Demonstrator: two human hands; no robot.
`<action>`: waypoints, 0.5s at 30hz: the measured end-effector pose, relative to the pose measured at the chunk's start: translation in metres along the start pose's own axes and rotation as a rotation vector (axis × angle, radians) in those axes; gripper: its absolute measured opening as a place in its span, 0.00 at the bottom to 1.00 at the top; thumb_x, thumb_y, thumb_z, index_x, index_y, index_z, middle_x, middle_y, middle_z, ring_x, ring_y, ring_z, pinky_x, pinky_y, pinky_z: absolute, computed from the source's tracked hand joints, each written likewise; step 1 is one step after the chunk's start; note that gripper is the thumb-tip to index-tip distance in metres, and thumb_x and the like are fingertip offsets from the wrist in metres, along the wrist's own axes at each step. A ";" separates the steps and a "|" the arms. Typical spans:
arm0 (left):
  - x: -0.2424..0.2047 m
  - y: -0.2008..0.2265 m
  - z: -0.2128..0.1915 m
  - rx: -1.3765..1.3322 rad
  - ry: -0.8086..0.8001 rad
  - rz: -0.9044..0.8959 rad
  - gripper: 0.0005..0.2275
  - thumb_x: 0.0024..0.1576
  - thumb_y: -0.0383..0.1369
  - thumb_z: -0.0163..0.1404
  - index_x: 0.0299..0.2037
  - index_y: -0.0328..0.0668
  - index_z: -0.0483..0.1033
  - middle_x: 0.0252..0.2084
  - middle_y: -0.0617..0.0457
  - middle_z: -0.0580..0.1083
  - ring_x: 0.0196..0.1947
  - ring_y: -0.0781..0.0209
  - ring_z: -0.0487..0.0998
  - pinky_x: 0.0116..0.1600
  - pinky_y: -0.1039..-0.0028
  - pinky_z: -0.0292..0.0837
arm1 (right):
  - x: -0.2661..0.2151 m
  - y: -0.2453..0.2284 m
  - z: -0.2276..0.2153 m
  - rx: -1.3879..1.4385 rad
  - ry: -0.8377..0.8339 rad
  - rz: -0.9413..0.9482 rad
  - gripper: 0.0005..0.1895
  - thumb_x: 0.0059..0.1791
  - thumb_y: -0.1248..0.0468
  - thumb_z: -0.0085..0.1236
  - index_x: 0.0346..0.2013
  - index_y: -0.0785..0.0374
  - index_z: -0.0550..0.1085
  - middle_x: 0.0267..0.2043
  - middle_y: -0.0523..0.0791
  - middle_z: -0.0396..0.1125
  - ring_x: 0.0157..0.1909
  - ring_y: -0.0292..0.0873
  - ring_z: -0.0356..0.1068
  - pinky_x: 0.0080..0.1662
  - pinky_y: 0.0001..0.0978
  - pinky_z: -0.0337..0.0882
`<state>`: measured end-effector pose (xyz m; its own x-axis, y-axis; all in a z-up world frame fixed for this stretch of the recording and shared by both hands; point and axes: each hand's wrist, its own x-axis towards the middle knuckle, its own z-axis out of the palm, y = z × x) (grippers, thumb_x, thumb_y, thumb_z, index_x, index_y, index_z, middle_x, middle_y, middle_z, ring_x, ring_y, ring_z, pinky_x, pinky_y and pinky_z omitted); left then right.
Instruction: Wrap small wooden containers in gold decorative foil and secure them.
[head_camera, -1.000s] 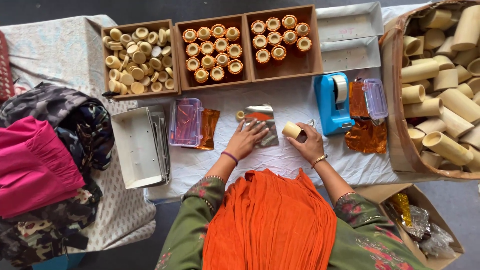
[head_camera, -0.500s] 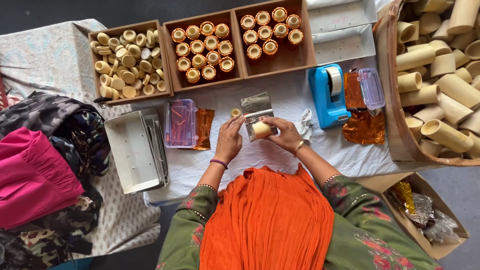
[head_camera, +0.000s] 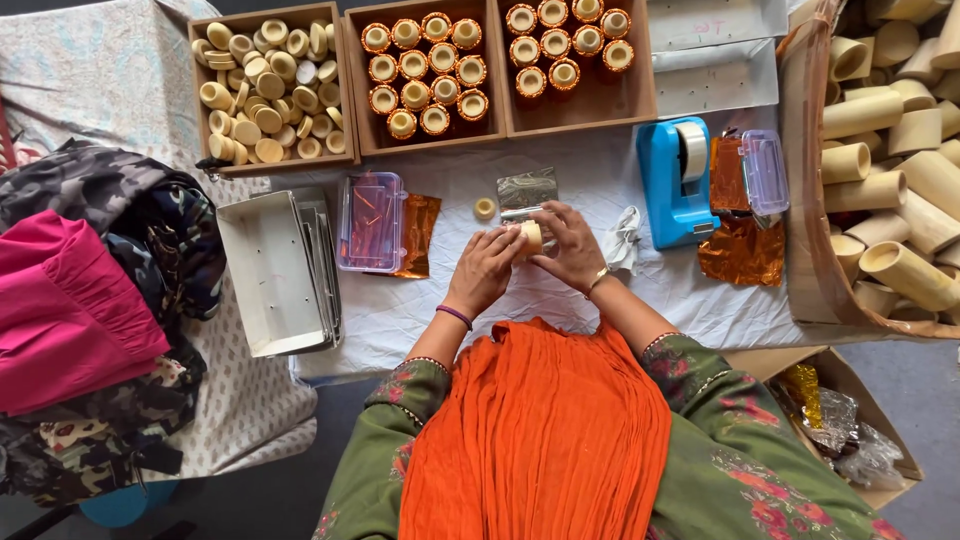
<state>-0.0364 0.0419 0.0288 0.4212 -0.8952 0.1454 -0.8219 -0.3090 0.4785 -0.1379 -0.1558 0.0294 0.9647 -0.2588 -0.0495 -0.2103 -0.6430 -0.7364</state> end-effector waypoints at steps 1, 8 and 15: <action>0.001 -0.001 0.001 -0.001 0.001 0.000 0.23 0.58 0.28 0.51 0.65 0.47 0.68 0.68 0.52 0.69 0.68 0.52 0.67 0.72 0.56 0.58 | -0.005 0.005 0.000 -0.001 -0.001 0.000 0.36 0.38 0.61 0.73 0.60 0.53 0.70 0.67 0.49 0.59 0.57 0.48 0.70 0.55 0.35 0.76; 0.005 -0.006 0.006 0.052 -0.076 0.000 0.29 0.56 0.42 0.57 0.68 0.45 0.65 0.70 0.52 0.64 0.70 0.52 0.62 0.74 0.55 0.52 | -0.025 0.012 0.004 -0.501 0.163 -0.411 0.38 0.41 0.47 0.72 0.63 0.46 0.68 0.68 0.44 0.59 0.68 0.45 0.57 0.65 0.44 0.55; 0.010 -0.007 0.003 0.078 -0.099 -0.004 0.38 0.50 0.46 0.62 0.71 0.45 0.62 0.71 0.53 0.63 0.71 0.53 0.61 0.75 0.57 0.51 | -0.023 0.050 0.030 -0.717 0.083 -0.531 0.10 0.54 0.51 0.61 0.49 0.42 0.74 0.64 0.39 0.59 0.71 0.41 0.55 0.72 0.49 0.45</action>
<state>-0.0276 0.0343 0.0246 0.3882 -0.9199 0.0558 -0.8490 -0.3334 0.4100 -0.1661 -0.1603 -0.0259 0.9544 0.1673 0.2471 0.1846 -0.9816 -0.0484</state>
